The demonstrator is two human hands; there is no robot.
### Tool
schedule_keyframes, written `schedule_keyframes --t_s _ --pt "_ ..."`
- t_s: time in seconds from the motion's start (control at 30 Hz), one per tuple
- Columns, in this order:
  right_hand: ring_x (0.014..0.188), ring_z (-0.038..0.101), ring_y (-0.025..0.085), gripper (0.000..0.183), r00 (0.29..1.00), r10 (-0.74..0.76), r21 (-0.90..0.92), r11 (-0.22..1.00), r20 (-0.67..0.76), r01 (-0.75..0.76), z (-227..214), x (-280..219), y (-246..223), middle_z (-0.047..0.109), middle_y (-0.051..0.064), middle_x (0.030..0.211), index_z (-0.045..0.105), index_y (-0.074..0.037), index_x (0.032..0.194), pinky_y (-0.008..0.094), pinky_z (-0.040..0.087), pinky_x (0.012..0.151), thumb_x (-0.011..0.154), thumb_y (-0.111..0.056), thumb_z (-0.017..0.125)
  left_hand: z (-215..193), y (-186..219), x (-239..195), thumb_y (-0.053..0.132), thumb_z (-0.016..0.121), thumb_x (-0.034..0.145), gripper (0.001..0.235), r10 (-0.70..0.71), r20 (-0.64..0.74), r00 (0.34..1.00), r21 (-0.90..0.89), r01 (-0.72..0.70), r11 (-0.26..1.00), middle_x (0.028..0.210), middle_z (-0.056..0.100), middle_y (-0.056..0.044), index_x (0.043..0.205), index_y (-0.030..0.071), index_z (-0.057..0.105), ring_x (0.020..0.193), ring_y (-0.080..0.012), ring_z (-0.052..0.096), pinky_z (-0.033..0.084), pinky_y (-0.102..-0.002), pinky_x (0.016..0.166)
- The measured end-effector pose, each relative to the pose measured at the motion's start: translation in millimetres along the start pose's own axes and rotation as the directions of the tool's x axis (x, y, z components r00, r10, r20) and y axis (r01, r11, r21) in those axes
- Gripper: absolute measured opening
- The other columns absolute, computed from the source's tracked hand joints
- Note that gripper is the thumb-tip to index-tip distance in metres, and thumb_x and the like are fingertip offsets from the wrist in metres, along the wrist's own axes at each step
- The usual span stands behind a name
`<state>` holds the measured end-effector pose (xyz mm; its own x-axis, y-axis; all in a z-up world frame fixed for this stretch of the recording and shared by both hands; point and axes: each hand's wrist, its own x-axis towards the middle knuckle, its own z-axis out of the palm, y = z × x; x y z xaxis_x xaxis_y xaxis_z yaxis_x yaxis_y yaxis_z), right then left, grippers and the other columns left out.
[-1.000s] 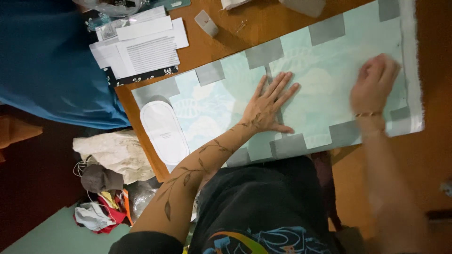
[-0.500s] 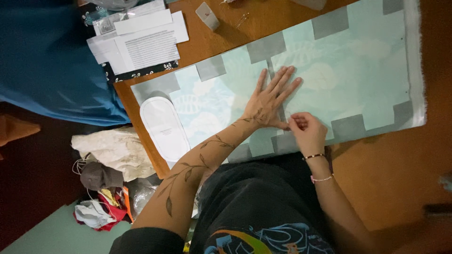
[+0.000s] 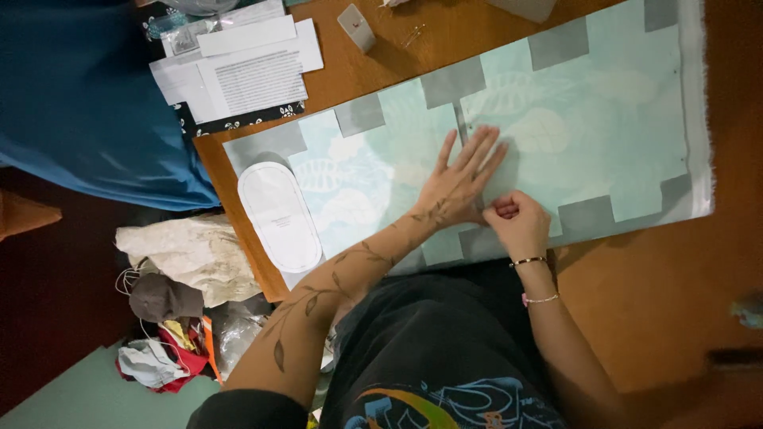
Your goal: The person aligns two pieces of light blue patterned fabric on a wooden table and secures them together using straight pins. They smooth the fabric with their hands and place pins along the edges and center to hold the layers in place.
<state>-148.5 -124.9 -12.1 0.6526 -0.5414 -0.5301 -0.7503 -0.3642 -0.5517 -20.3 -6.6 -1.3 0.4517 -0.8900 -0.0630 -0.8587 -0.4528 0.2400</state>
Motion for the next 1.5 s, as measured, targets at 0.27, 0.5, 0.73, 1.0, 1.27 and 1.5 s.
schedule_keyframes --t_s 0.27,0.5,0.73,1.0,1.27,1.5 --pt "0.075 0.069 0.031 0.015 1.000 -0.023 -0.035 0.999 -0.008 0.023 8.7 5.6 12.9 0.070 0.010 0.074 0.070 -0.008 0.086 0.043 0.054 0.067 0.078 -0.019 0.077 77.7 13.3 -27.6 0.045 0.065 0.077 0.044 -0.089 -0.384 0.919 -0.159 0.029 0.987 0.123 0.057 -0.006 0.110 0.017 0.062 0.126 -0.0229 0.055 0.026 -0.054 0.112" --pt "0.073 0.069 0.027 0.013 0.999 -0.032 -0.016 0.999 -0.018 0.032 1.3 -1.3 -0.5 0.070 0.009 0.073 0.071 -0.009 0.085 0.039 0.053 0.068 0.076 -0.019 0.076 75.4 16.1 -40.3 0.055 0.076 0.075 0.066 -0.147 -0.347 0.926 -0.277 0.048 0.960 0.136 0.056 -0.007 0.122 0.011 0.060 0.138 -0.0226 0.048 0.023 -0.055 0.123" --pt "0.073 0.069 0.028 0.016 0.997 -0.070 -0.035 0.997 -0.033 0.069 17.1 8.9 24.3 0.070 0.011 0.074 0.072 -0.009 0.087 0.039 0.052 0.067 0.077 -0.019 0.079 67.7 18.8 -44.2 0.043 0.075 0.082 0.049 -0.178 -0.427 0.887 -0.342 0.024 0.939 0.136 0.059 -0.006 0.118 0.011 0.064 0.137 -0.0204 0.051 0.030 -0.048 0.121" --pt "0.074 0.069 0.019 0.013 0.999 -0.054 0.000 0.999 0.000 0.054 9.0 4.3 21.8 0.073 0.003 0.077 0.072 -0.014 0.088 0.034 0.053 0.072 0.081 -0.023 0.078 75.5 18.1 -47.3 0.049 0.075 0.081 0.047 -0.142 -0.466 0.873 -0.292 -0.001 0.956 0.131 0.064 -0.002 0.112 0.015 0.067 0.133 -0.0192 0.055 0.038 -0.045 0.115" --pt "0.076 0.070 0.022 0.009 0.992 -0.119 0.001 0.993 -0.042 0.119 13.1 0.5 29.2 0.073 0.005 0.080 0.074 -0.014 0.094 0.036 0.054 0.073 0.089 -0.022 0.075 80.6 19.9 -48.3 0.053 0.073 0.082 0.045 -0.158 -0.470 0.868 -0.317 0.001 0.948 0.125 0.066 -0.001 0.111 0.018 0.069 0.130 -0.0178 0.057 0.038 -0.044 0.113" --pt "0.077 0.071 0.031 0.010 0.968 -0.213 -0.026 0.977 -0.129 0.212 23.8 1.7 33.9 0.073 0.011 0.081 0.074 -0.009 0.097 0.040 0.054 0.068 0.092 -0.017 0.077 70.4 17.4 -44.9 0.051 0.070 0.088 0.039 -0.123 -0.569 0.813 -0.259 -0.035 0.965 0.120 0.066 0.000 0.106 0.017 0.068 0.125 -0.0170 0.058 0.038 -0.040 0.110"
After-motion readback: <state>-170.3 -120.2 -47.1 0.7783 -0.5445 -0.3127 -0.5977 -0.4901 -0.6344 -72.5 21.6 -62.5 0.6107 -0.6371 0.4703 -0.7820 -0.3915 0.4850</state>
